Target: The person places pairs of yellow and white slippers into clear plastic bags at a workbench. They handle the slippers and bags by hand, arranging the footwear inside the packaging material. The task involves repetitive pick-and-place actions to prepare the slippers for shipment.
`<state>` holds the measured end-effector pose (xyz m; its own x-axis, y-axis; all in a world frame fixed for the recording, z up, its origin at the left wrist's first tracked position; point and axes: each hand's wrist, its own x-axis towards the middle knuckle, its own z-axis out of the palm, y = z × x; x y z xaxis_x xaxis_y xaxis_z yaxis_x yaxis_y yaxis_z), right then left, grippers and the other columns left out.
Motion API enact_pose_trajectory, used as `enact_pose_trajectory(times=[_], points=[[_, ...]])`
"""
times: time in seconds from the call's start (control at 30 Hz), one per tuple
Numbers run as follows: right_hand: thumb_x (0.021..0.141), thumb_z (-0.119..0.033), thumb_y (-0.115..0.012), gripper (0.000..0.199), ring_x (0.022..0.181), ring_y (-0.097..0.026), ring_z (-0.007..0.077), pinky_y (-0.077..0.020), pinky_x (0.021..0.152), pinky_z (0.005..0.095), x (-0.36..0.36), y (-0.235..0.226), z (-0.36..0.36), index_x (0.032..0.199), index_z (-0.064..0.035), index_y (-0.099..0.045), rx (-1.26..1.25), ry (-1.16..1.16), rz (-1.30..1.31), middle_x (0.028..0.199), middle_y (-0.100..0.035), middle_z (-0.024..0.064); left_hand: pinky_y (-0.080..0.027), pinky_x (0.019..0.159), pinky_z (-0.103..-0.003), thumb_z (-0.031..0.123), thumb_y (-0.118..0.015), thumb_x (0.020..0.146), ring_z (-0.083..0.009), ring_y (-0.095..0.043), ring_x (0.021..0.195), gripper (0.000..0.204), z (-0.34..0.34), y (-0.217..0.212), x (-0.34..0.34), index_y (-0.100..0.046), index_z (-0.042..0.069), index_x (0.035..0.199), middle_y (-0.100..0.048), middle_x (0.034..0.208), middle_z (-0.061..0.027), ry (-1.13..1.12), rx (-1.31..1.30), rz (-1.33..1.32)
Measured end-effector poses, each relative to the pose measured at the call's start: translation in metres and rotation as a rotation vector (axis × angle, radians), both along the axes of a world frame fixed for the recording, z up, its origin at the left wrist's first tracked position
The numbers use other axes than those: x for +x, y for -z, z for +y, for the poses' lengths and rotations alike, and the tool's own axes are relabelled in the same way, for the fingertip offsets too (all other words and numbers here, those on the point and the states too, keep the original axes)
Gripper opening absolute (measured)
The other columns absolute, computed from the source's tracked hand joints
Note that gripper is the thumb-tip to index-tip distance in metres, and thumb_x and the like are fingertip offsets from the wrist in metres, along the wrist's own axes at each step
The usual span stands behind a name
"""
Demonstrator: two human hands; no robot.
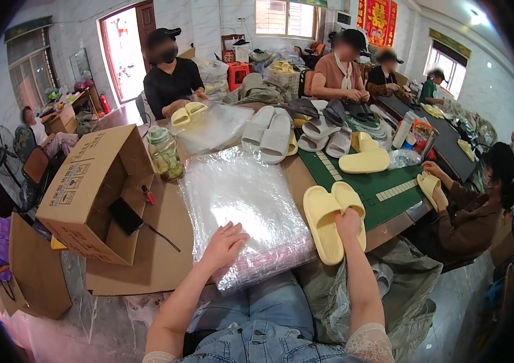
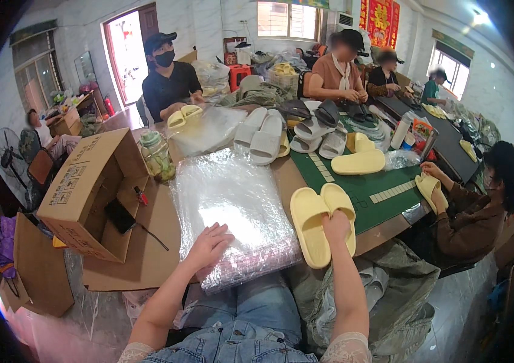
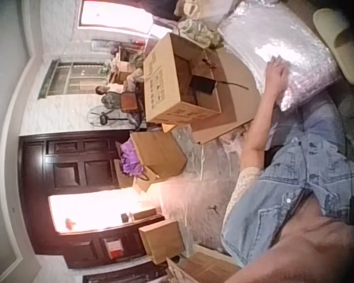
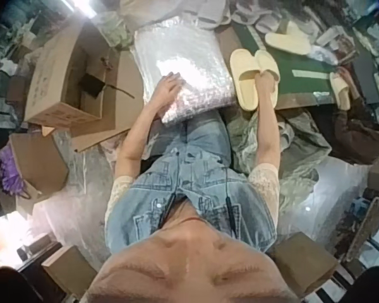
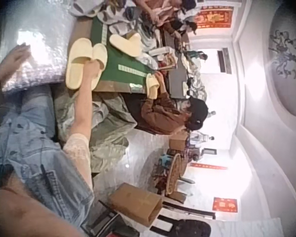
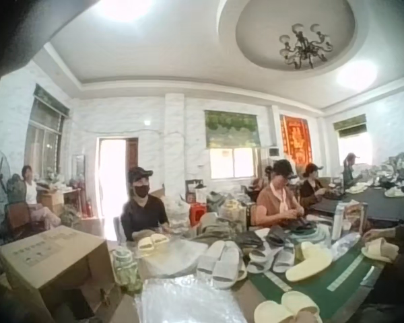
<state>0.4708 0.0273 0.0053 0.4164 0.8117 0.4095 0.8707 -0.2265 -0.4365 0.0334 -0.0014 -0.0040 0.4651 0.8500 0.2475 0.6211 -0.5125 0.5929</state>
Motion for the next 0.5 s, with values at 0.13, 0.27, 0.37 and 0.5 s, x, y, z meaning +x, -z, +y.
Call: enact_pose_trajectory(times=[0.13,0.27,0.37,0.5], points=[[0.082,-0.029,-0.072,0.033,0.083,-0.068,0.0447,-0.0532,0.075,0.0535,-0.009,-0.006,-0.038,0.084,0.0043,-0.069,-0.090,-0.024,0.045,0.088,-0.069,0.0260,-0.026,0.121,-0.053,0.050,-0.069,0.088,-0.0378,-0.038,0.145,0.054,-0.015,-0.019,0.004,-0.066,0.021,0.134,-0.049,0.152,-0.0159,-0.001,0.162,0.215],[0.081,-0.029,-0.072,0.032,0.080,-0.067,0.0442,-0.0526,0.074,0.0540,-0.011,-0.004,-0.051,0.081,0.0034,-0.067,-0.090,-0.030,-0.018,0.084,-0.068,0.0239,-0.029,0.120,-0.052,0.049,-0.067,0.091,-0.0385,-0.039,0.145,0.056,-0.042,-0.044,0.026,-0.060,0.021,0.140,-0.047,0.154,-0.0144,0.000,0.192,0.288],[0.081,-0.030,-0.073,0.033,0.080,-0.067,0.0436,-0.0530,0.074,0.0534,-0.010,-0.003,-0.049,0.080,0.0029,-0.067,-0.102,-0.005,-0.038,0.084,-0.068,0.0230,-0.031,0.119,-0.053,0.046,-0.064,0.093,-0.0385,-0.040,0.144,0.053,-0.040,-0.026,0.029,-0.059,0.019,0.139,-0.046,0.155,-0.0133,-0.002,0.196,0.296],[0.081,-0.031,-0.074,0.034,0.081,-0.068,0.0422,-0.0536,0.074,0.0523,-0.015,-0.001,-0.050,0.080,0.0023,-0.067,-0.118,0.008,-0.084,0.086,-0.068,0.0224,-0.034,0.117,-0.053,0.035,-0.058,0.098,-0.0390,-0.043,0.141,0.041,-0.031,-0.014,0.026,-0.062,0.016,0.135,-0.050,0.152,-0.0124,-0.006,0.165,0.238]])
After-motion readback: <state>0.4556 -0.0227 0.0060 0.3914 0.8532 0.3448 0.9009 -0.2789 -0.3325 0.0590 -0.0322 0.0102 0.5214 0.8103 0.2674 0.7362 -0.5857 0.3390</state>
